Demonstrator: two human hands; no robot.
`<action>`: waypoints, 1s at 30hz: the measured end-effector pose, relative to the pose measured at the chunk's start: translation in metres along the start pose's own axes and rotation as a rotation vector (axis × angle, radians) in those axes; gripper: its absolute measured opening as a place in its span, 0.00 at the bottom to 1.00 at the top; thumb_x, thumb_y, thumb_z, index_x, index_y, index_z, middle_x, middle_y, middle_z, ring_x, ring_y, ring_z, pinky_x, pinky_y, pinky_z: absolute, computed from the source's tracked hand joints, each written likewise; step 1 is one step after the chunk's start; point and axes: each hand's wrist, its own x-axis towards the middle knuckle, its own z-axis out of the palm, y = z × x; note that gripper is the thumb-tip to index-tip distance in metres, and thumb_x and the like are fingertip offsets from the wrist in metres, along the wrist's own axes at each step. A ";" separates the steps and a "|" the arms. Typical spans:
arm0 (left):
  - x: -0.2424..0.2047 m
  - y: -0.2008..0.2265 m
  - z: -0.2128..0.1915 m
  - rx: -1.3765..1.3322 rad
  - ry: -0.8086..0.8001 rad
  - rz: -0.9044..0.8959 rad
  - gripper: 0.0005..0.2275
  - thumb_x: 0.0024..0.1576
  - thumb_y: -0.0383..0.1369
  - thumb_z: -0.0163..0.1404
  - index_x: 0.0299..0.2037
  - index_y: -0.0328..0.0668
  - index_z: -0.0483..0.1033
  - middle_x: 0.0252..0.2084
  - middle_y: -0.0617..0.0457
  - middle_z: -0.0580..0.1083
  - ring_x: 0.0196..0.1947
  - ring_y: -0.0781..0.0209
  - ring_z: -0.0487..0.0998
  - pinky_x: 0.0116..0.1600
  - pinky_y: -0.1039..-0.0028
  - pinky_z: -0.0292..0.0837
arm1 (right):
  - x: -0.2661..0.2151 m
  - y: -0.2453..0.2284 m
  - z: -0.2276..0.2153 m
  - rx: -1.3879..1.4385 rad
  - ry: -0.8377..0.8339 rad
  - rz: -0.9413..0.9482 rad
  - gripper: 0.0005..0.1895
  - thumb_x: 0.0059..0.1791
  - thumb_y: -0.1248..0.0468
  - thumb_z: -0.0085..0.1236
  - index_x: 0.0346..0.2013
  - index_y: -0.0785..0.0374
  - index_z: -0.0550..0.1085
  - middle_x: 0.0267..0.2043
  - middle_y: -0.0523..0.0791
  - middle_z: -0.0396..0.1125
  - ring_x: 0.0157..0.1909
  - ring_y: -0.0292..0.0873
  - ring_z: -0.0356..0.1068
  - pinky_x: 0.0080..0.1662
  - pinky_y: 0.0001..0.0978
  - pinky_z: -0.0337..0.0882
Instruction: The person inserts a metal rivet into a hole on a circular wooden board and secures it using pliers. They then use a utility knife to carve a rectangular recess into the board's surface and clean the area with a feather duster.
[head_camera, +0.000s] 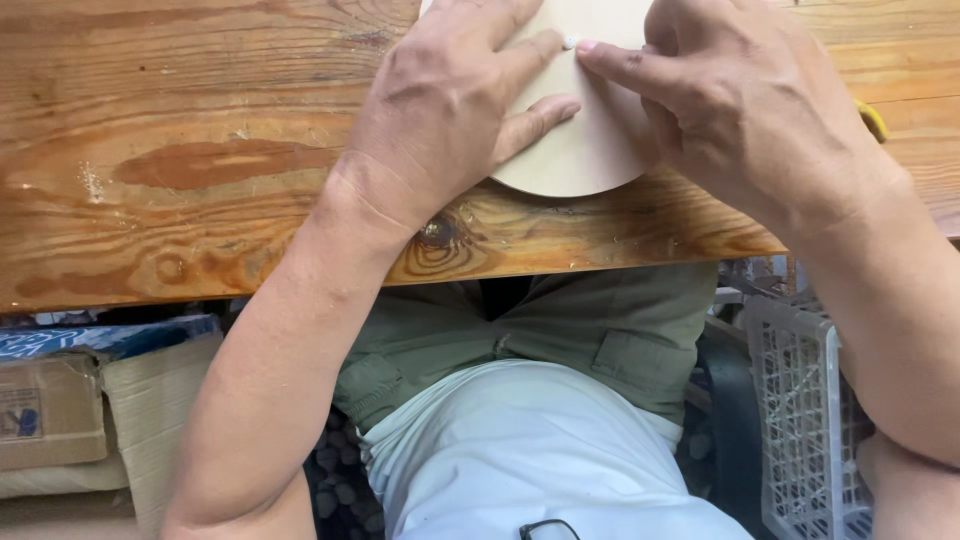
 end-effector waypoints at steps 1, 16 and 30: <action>0.000 -0.001 -0.001 0.001 0.002 0.000 0.17 0.63 0.44 0.66 0.46 0.38 0.77 0.47 0.47 0.73 0.41 0.49 0.74 0.47 0.64 0.71 | 0.001 0.000 -0.001 -0.002 0.000 -0.001 0.20 0.61 0.71 0.58 0.66 0.50 0.82 0.41 0.46 0.65 0.35 0.49 0.64 0.31 0.42 0.63; 0.005 -0.001 -0.020 0.170 -0.114 0.192 0.13 0.68 0.45 0.52 0.48 0.43 0.74 0.45 0.53 0.67 0.52 0.54 0.69 0.55 0.62 0.68 | 0.004 0.004 0.003 0.126 0.039 -0.046 0.16 0.63 0.68 0.56 0.65 0.56 0.81 0.44 0.50 0.62 0.39 0.53 0.65 0.38 0.46 0.69; 0.010 0.014 -0.025 0.018 -0.200 0.021 0.11 0.69 0.32 0.46 0.53 0.34 0.78 0.53 0.46 0.71 0.63 0.44 0.71 0.66 0.47 0.67 | 0.005 0.012 0.011 0.020 -0.245 -0.076 0.30 0.53 0.55 0.54 0.71 0.53 0.70 0.43 0.40 0.61 0.41 0.42 0.57 0.35 0.33 0.69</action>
